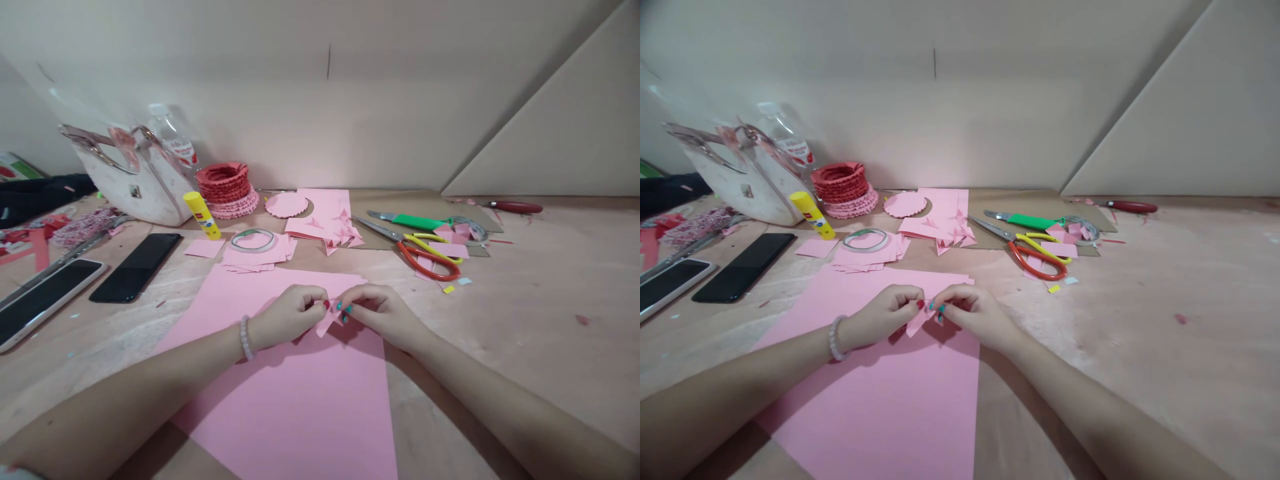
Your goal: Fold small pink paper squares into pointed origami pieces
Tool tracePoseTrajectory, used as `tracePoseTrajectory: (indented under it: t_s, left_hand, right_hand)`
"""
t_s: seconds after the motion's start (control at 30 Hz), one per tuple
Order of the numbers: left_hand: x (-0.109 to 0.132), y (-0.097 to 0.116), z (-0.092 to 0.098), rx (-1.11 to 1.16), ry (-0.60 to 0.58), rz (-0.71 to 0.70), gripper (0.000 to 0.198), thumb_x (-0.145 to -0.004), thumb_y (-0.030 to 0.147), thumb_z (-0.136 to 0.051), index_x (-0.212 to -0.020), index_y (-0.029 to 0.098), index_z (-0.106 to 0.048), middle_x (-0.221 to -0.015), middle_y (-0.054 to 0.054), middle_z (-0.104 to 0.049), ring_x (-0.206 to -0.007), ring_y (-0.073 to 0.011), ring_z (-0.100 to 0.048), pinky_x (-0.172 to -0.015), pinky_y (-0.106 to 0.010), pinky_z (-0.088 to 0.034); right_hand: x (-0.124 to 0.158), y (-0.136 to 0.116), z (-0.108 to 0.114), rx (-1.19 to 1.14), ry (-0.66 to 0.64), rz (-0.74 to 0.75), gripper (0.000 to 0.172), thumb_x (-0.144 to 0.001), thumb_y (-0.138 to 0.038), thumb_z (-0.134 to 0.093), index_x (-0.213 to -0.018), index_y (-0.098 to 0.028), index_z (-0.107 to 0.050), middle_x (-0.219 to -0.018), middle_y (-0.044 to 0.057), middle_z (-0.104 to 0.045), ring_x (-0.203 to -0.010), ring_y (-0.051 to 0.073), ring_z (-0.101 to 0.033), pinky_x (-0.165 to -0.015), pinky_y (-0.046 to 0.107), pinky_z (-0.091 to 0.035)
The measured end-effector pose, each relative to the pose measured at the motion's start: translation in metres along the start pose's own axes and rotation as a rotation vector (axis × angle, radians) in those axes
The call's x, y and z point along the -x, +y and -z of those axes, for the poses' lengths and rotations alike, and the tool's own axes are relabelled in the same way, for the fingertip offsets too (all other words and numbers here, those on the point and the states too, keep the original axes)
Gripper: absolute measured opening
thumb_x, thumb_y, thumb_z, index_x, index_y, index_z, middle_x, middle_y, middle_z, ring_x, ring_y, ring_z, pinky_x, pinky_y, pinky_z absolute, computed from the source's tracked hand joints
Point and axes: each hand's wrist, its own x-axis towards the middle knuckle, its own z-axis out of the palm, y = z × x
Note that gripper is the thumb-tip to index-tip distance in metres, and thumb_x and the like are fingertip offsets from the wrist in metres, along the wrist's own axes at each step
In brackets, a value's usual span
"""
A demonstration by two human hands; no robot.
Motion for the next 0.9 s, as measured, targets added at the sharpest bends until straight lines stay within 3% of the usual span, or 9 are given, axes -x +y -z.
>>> tracePoseTrajectory:
  t_s: [0.23, 0.37, 0.77, 0.9]
  left_hand:
    - [0.0001, 0.0012, 0.0019, 0.071, -0.016, 0.072, 0.020, -0.076, 0.025, -0.036, -0.059, 0.016, -0.039, -0.046, 0.007, -0.038, -0.029, -0.0039, -0.036, -0.028, -0.015, -0.024]
    - [0.0005, 0.0013, 0.0031, 0.024, -0.046, 0.022, 0.019, -0.076, 0.021, -0.036, -0.058, 0.015, -0.041, -0.046, 0.006, -0.041, -0.032, -0.0034, -0.038, -0.032, -0.014, -0.026]
    - [0.0017, 0.0036, -0.0004, 0.125, -0.166, -0.034, 0.017, -0.077, 0.023, -0.040, -0.069, 0.013, -0.051, -0.063, 0.000, -0.055, -0.050, -0.0056, -0.048, -0.044, -0.015, -0.042]
    - [0.0013, 0.0033, -0.0008, -0.030, -0.119, -0.095, 0.015, -0.076, 0.021, -0.042, -0.068, 0.013, -0.052, -0.058, 0.002, -0.053, -0.050, -0.0057, -0.049, -0.047, -0.015, -0.039]
  right_hand:
    - [-0.0009, 0.0032, 0.0018, 0.060, -0.036, 0.046, 0.011, -0.071, -0.020, -0.058, -0.079, -0.020, -0.065, -0.083, 0.003, -0.066, -0.077, 0.015, -0.060, -0.069, 0.028, -0.047]
    - [-0.0022, 0.0052, 0.0026, 0.044, -0.070, 0.124, 0.006, -0.073, -0.023, -0.060, -0.073, -0.020, -0.065, -0.083, 0.003, -0.065, -0.082, 0.016, -0.059, -0.075, 0.029, -0.046]
    - [0.0004, -0.0008, 0.0013, 0.009, -0.059, 0.088, 0.009, -0.075, -0.026, -0.057, -0.073, -0.017, -0.058, -0.074, 0.002, -0.056, -0.069, 0.013, -0.054, -0.062, 0.026, -0.044]
    - [0.0000, 0.0002, -0.0010, -0.023, -0.035, 0.039, 0.011, -0.073, -0.026, -0.058, -0.080, -0.018, -0.059, -0.077, 0.002, -0.058, -0.067, 0.012, -0.055, -0.060, 0.025, -0.044]
